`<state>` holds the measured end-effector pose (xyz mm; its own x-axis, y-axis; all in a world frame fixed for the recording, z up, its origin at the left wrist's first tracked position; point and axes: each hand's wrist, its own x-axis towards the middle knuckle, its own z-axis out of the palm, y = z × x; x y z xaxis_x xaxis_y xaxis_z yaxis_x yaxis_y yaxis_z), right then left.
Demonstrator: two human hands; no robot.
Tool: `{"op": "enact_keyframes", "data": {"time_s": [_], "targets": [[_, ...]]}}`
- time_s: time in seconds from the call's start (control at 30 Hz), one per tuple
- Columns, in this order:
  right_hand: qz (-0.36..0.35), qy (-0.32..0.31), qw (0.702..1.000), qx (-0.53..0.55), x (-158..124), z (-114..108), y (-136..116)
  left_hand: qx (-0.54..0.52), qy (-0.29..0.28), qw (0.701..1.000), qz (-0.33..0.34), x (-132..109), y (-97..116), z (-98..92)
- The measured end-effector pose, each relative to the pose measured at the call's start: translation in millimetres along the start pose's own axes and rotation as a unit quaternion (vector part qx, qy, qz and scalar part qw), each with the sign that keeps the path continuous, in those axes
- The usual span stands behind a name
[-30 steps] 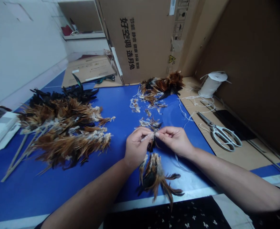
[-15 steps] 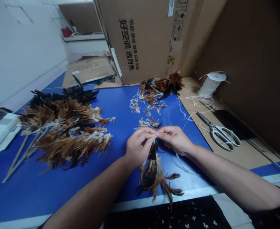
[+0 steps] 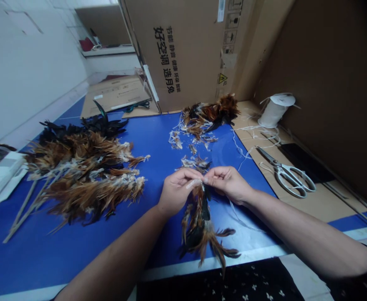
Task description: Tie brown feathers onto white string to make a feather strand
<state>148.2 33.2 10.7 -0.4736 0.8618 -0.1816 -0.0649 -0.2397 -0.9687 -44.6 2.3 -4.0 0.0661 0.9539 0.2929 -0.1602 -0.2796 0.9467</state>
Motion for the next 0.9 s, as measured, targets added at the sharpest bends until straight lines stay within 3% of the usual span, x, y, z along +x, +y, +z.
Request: {"op": "enact_keyframes", "data": {"time_s": [0.2,0.43,0.6,0.9], "targets": [[-0.022,-0.038,0.998,-0.048,-0.8,-10.4,-6.0,0.038,-0.022,0.998,-0.046,3.0,10.5,3.9],[-0.036,-0.128,0.982,-0.135,-4.0,-25.8,-19.1,0.056,-0.073,0.984,-0.154,-0.4,14.5,6.1],[-0.061,-0.13,0.977,-0.155,-6.1,-32.5,-27.4,0.044,-0.067,0.971,-0.225,-2.3,17.3,10.9],[-0.095,-0.124,0.97,-0.186,-11.8,-31.1,-36.4,-0.006,-0.044,0.967,-0.251,-3.4,16.0,15.1]]}}
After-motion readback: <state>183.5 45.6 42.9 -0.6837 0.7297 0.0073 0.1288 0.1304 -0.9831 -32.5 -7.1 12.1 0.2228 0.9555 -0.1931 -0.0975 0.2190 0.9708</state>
